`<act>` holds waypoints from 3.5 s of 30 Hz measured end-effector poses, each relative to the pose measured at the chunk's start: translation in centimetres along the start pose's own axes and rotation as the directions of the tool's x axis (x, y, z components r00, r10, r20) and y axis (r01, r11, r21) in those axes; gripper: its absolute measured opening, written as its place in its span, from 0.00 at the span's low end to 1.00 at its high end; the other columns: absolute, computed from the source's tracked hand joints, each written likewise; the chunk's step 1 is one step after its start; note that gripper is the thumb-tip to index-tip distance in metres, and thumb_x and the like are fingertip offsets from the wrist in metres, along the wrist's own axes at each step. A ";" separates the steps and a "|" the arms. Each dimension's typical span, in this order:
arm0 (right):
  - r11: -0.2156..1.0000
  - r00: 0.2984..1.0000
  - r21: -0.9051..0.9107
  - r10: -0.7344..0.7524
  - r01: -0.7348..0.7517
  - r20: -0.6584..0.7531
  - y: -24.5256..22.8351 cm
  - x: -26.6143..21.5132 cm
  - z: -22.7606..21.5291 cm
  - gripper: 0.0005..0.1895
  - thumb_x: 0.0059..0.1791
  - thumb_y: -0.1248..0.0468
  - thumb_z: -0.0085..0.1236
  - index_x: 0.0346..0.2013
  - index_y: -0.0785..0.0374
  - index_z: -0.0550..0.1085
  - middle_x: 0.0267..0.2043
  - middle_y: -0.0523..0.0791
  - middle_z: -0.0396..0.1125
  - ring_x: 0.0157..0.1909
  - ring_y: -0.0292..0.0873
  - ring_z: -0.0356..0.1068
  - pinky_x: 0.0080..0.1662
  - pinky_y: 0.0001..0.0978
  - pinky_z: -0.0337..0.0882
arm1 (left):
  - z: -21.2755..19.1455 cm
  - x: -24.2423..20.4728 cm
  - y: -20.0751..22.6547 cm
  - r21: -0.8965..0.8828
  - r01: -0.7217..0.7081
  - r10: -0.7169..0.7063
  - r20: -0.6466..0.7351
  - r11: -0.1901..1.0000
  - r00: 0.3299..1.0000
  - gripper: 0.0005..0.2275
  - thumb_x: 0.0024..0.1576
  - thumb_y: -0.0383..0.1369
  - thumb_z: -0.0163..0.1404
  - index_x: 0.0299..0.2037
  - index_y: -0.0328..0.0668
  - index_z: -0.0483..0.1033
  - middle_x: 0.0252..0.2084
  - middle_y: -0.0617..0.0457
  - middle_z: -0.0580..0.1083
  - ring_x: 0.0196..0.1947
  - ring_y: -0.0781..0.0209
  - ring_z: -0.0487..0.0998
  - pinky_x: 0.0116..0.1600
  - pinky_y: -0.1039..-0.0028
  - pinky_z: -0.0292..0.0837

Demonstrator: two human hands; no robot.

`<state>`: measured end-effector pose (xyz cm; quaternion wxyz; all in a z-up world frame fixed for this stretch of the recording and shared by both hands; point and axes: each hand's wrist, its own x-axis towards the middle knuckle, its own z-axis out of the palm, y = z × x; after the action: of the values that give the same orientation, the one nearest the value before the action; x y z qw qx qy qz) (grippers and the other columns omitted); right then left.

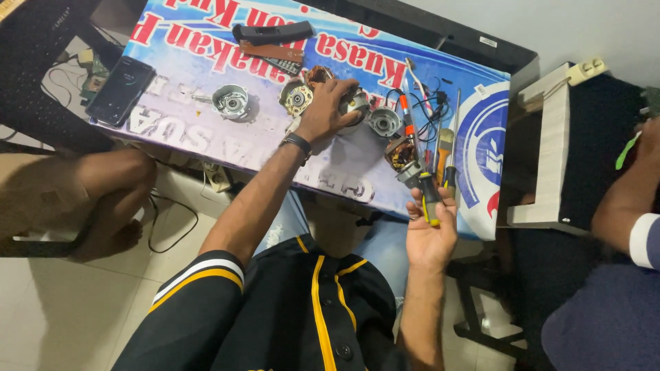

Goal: The person disassembles and reassembles small electrical motor components on a table. They use a screwdriver to remove screws from a motor housing, separate the parts, and then reassemble them.

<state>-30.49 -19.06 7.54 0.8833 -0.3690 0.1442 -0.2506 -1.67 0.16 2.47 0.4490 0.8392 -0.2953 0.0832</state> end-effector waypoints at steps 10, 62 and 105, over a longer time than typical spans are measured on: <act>0.919 0.961 -0.325 0.262 -0.221 0.087 3.3 4.6 5.0 0.23 0.45 0.70 0.49 0.56 0.62 0.67 0.34 0.50 0.65 0.25 0.46 0.68 0.23 0.36 0.74 | -1.5 -0.8 2.4 -0.007 0.025 -0.025 -0.027 1.000 0.999 0.29 0.53 0.41 0.64 0.64 0.55 0.67 0.51 0.46 0.69 0.54 0.37 0.70 0.59 0.53 0.72; 0.500 0.863 -0.853 0.488 -0.153 0.132 9.1 23.7 15.2 0.20 0.40 0.69 0.70 0.45 0.62 0.75 0.27 0.48 0.68 0.17 0.39 0.72 0.16 0.27 0.74 | -1.2 -2.3 0.8 -0.088 -0.032 0.033 0.012 0.996 0.999 0.34 0.56 0.43 0.60 0.72 0.51 0.58 0.62 0.42 0.68 0.62 0.39 0.65 0.67 0.54 0.65; 0.671 0.992 -0.739 0.124 -0.062 0.029 10.7 19.1 9.2 0.12 0.39 0.72 0.60 0.35 0.58 0.71 0.13 0.50 0.62 0.12 0.43 0.67 0.15 0.31 0.67 | -0.9 -1.1 3.3 0.151 -0.045 0.031 0.098 0.988 0.995 0.29 0.51 0.40 0.63 0.64 0.64 0.66 0.58 0.53 0.69 0.60 0.42 0.69 0.52 0.48 0.81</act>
<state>-6.87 -17.77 4.79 0.6763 -0.6949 0.2173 -0.1115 -4.35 -0.11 4.89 0.3673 0.8683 -0.3252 0.0740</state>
